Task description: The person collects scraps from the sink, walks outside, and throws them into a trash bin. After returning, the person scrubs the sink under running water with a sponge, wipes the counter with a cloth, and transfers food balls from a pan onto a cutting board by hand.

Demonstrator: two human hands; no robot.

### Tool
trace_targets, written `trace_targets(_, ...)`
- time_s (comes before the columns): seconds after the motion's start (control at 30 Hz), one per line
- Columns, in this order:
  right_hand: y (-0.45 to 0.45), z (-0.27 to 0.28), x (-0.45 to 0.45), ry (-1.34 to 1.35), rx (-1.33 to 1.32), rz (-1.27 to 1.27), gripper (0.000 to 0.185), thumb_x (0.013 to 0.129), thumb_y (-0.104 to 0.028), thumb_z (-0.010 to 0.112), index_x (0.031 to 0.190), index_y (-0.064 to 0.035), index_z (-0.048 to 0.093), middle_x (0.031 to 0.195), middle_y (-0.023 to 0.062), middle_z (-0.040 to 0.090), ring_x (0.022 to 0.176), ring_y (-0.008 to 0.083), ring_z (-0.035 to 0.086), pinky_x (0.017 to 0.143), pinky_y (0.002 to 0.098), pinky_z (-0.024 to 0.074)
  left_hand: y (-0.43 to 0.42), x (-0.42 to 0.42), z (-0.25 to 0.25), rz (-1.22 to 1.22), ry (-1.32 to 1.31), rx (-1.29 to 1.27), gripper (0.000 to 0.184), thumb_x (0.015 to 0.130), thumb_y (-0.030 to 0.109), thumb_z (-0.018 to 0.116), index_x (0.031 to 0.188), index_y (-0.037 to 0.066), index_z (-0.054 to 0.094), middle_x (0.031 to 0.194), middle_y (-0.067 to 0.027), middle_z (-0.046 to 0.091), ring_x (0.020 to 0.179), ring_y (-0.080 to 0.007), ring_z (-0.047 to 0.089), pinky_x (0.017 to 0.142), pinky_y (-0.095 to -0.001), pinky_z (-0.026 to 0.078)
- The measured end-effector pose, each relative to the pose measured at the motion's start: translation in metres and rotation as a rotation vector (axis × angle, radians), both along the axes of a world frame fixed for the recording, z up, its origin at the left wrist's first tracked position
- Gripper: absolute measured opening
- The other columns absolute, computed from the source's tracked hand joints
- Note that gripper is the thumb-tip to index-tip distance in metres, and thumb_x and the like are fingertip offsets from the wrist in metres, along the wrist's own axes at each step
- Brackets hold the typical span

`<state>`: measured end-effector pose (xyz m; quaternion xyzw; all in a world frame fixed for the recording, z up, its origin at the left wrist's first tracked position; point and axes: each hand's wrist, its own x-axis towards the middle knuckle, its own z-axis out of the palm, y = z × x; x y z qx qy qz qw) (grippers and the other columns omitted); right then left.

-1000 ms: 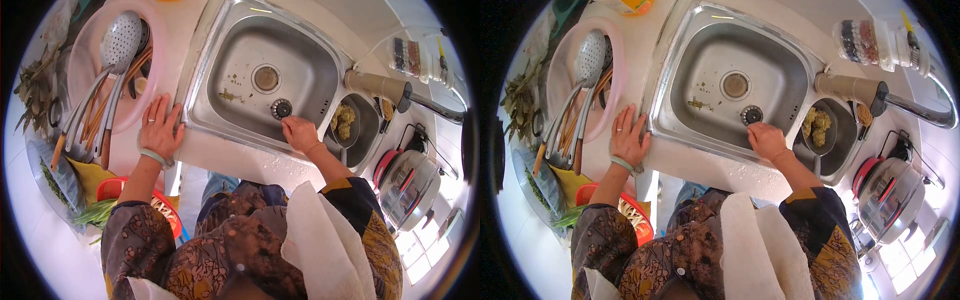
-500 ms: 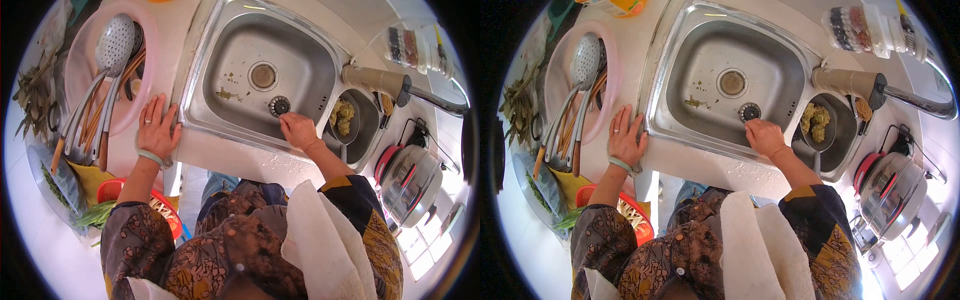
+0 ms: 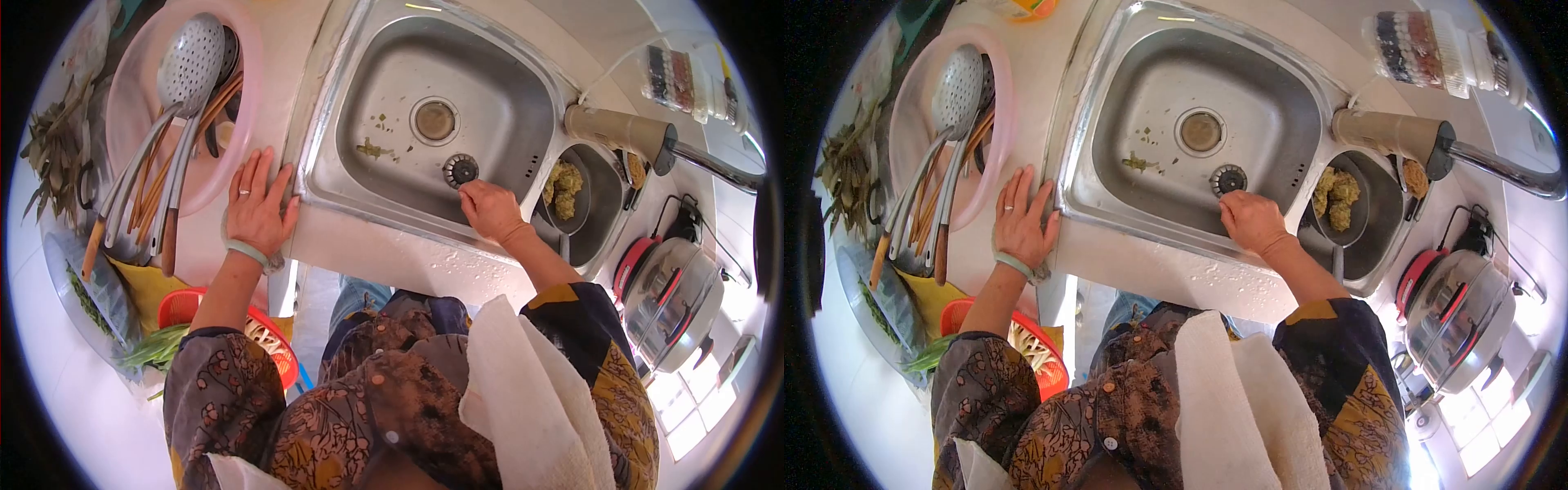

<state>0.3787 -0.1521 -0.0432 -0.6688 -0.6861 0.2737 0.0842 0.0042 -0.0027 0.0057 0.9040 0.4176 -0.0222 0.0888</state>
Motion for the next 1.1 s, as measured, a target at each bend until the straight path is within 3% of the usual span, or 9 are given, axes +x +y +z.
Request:
trace_targets(0.2, 0.016, -0.03, 0.01, 0.034, -0.542, 0.008, 0.022, 0.09, -0.023, 0.053, 0.098, -0.0056, 0.065, 0.095, 0.0172, 0.067, 0.087, 0.0376, 0.064, 0.078, 0.048, 0.0509, 0.0, -0.001, -0.001, -0.005, 0.001, -0.017, 0.051, 0.081, 0.022, 0.062, 0.13, 0.009, 0.056, 0.15, -0.0159, 0.034, 0.139, -0.0335, 0.03, 0.115, -0.0475, 0.023)
trace_targets(0.3, 0.043, -0.047, 0.008, 0.092, -0.531, -0.003, 0.027, 0.089, -0.022, 0.053, 0.106, -0.0033, 0.062, 0.099, 0.0205, 0.067, 0.091, 0.0397, 0.064, 0.081, 0.0496, 0.0497, 0.0, -0.001, -0.002, -0.003, 0.0, -0.008, 0.05, 0.081, 0.022, 0.062, 0.129, 0.009, 0.057, 0.149, -0.0157, 0.034, 0.138, -0.0334, 0.031, 0.114, -0.0475, 0.024)
trace_targets(0.4, 0.065, -0.074, 0.003, 0.021, -0.348, -0.067, 0.029, 0.088, -0.02, 0.052, 0.11, -0.0014, 0.06, 0.098, 0.0224, 0.067, 0.092, 0.0391, 0.064, 0.082, 0.0503, 0.0497, 0.001, 0.0, -0.002, -0.003, -0.005, -0.005, 0.05, 0.08, 0.022, 0.063, 0.129, 0.009, 0.057, 0.149, -0.0156, 0.035, 0.138, -0.0336, 0.031, 0.114, -0.0477, 0.024)
trace_targets(0.5, 0.094, -0.084, -0.003, -0.118, -0.402, -0.05, 0.028, 0.087, -0.014, 0.052, 0.11, -0.0016, 0.058, 0.1, 0.0212, 0.066, 0.093, 0.0378, 0.064, 0.083, 0.0485, 0.0507, 0.002, 0.0, -0.002, -0.002, -0.016, -0.009, 0.05, 0.08, 0.022, 0.063, 0.128, 0.009, 0.058, 0.149, -0.0156, 0.035, 0.138, -0.0339, 0.032, 0.114, -0.0478, 0.025)
trace_targets(0.6, 0.111, -0.092, -0.005, -0.18, -0.084, -0.028, 0.025, 0.085, -0.009, 0.052, 0.108, -0.0028, 0.059, 0.105, 0.0177, 0.064, 0.099, 0.0349, 0.062, 0.086, 0.0448, 0.0511, 0.002, -0.001, -0.002, -0.002, -0.035, -0.013, 0.05, 0.079, 0.022, 0.063, 0.127, 0.009, 0.058, 0.148, -0.0156, 0.036, 0.137, -0.034, 0.033, 0.114, -0.0479, 0.025)
trace_targets(0.7, 0.129, -0.095, 0.001, -0.181, -0.072, 0.029, 0.025, 0.083, -0.004, 0.053, 0.107, -0.0031, 0.059, 0.111, 0.0152, 0.06, 0.11, 0.0318, 0.057, 0.092, 0.0412, 0.0496, 0.002, -0.002, -0.002, -0.002, -0.048, -0.011, 0.049, 0.079, 0.023, 0.064, 0.126, 0.009, 0.059, 0.148, -0.0155, 0.036, 0.137, -0.0339, 0.033, 0.114, -0.0478, 0.025)
trace_targets(0.9, 0.135, -0.112, 0.01, -0.174, -0.03, 0.348, 0.027, 0.081, 0.002, 0.054, 0.107, -0.0023, 0.059, 0.12, 0.0131, 0.056, 0.116, 0.0307, 0.052, 0.097, 0.0399, 0.0469, 0.001, -0.003, -0.004, 0.007, -0.059, -0.028, 0.048, 0.079, 0.023, 0.064, 0.125, 0.008, 0.06, 0.148, -0.0159, 0.036, 0.137, -0.0338, 0.033, 0.114, -0.0479, 0.025)
trace_targets(1.1, 0.133, -0.107, 0.01, -0.252, -0.351, 0.343, 0.039, 0.081, 0.001, 0.053, 0.12, -0.0015, 0.055, 0.122, 0.0166, 0.054, 0.118, 0.0326, 0.051, 0.1, 0.0405, 0.0448, 0.003, -0.001, -0.003, 0.01, -0.051, -0.032, 0.048, 0.079, 0.023, 0.064, 0.125, 0.008, 0.06, 0.148, -0.0161, 0.037, 0.137, -0.0338, 0.033, 0.114, -0.0481, 0.025)
